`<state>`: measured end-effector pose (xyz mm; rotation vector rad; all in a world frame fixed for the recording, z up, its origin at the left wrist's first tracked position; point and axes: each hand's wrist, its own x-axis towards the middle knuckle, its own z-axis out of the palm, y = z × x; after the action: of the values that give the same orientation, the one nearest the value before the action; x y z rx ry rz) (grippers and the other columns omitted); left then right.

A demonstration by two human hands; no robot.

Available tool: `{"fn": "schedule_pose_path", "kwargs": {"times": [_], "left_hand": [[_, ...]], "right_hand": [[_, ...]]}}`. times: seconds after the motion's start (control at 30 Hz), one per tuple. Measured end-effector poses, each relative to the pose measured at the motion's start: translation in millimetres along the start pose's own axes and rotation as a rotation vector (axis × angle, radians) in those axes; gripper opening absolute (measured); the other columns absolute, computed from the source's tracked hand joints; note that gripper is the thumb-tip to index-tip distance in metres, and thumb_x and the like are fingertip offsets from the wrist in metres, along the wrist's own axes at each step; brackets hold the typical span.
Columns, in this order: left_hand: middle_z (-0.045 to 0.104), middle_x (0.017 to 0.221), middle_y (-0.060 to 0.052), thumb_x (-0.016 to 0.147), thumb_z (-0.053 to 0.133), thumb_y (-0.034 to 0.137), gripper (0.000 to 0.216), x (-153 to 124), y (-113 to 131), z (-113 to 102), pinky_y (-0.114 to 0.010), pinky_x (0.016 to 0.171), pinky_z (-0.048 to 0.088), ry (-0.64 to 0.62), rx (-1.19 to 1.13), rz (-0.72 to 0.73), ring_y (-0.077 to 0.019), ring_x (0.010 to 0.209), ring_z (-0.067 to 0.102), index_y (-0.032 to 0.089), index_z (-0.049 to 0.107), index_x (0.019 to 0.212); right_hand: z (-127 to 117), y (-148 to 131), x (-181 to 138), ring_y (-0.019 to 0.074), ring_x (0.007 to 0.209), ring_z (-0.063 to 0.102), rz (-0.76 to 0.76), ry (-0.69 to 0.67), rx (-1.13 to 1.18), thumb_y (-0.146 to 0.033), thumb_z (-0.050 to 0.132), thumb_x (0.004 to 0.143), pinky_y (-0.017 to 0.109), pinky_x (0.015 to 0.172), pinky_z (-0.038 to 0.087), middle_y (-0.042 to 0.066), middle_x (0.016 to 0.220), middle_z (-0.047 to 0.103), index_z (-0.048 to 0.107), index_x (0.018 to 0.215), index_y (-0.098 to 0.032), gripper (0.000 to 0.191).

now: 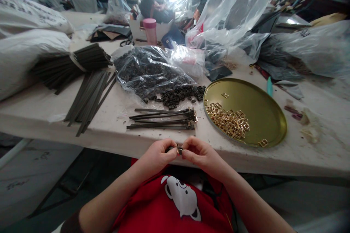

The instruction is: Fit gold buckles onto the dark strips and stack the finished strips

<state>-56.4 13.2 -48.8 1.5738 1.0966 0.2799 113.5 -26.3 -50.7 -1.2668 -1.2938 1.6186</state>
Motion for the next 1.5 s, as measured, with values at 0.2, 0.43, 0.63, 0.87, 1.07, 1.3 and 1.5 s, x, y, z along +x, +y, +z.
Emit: {"fn": "schedule_pose_path", "kwargs": {"times": [0.2,0.43,0.63,0.87,1.07,1.3,1.5], "left_hand": [[0.051,0.068,0.003,0.078,0.041,0.026,0.017,-1,6,0,-0.023,0.058,0.032,-0.011,0.083,0.016,-0.0137,0.067,0.046,0.016,0.054,0.072],[0.053,0.073,0.001,0.082,0.038,0.027,0.017,0,12,-4,-0.024,0.061,0.034,-0.049,0.117,0.019,-0.0145,0.071,0.048,0.016,0.050,0.078],[0.053,0.074,0.001,0.086,0.037,0.030,0.018,1,8,-1,-0.025,0.061,0.034,-0.060,0.078,0.044,-0.0143,0.070,0.048,0.017,0.049,0.084],[0.055,0.082,-0.002,0.086,0.038,0.029,0.018,2,3,3,-0.026,0.065,0.035,0.039,0.067,0.092,-0.0152,0.074,0.048,0.016,0.050,0.085],[0.056,0.087,-0.003,0.089,0.033,0.033,0.025,-6,6,0,-0.026,0.068,0.038,-0.088,-0.058,0.083,-0.0149,0.077,0.049,0.015,0.050,0.091],[0.047,0.067,0.002,0.088,0.033,0.035,0.026,-16,10,-6,-0.021,0.055,0.035,-0.156,-0.211,0.068,-0.0106,0.059,0.042,0.016,0.051,0.085],[0.052,0.068,0.001,0.085,0.034,0.024,0.021,-17,7,-2,-0.021,0.056,0.036,-0.093,-0.084,0.077,-0.0110,0.059,0.045,0.016,0.053,0.081]], "right_hand": [[1,3,6,0.0090,0.062,0.042,-0.020,0.024,-0.021,-0.024,0.053,0.075,0.023,0.057,0.035,-0.003,0.069,0.046,0.047,0.076,-0.017,0.010],[0,13,13,0.0103,0.066,0.050,0.015,0.128,0.033,-0.028,0.060,0.073,0.023,0.060,0.040,-0.002,0.072,0.052,0.048,0.082,-0.017,0.018],[8,16,11,0.0141,0.069,0.054,-0.200,0.333,-0.281,-0.027,0.056,0.079,0.027,0.063,0.044,0.002,0.074,0.059,0.056,0.080,-0.018,0.009],[22,15,2,0.0189,0.094,0.056,-0.472,0.389,-0.592,-0.014,0.048,0.080,0.035,0.083,0.048,0.009,0.100,0.060,0.055,0.108,-0.019,0.029],[20,20,2,0.0181,0.088,0.059,-0.588,0.407,-0.739,-0.014,0.047,0.083,0.033,0.078,0.051,0.010,0.095,0.063,0.057,0.106,-0.018,0.026],[17,19,-2,0.0195,0.088,0.060,-0.644,0.395,-0.913,-0.016,0.043,0.087,0.034,0.076,0.052,0.011,0.097,0.064,0.057,0.107,-0.016,0.025],[11,15,-4,0.0185,0.078,0.058,-0.562,0.385,-0.879,-0.013,0.043,0.084,0.032,0.071,0.048,0.009,0.082,0.064,0.060,0.089,-0.014,0.018]]}}
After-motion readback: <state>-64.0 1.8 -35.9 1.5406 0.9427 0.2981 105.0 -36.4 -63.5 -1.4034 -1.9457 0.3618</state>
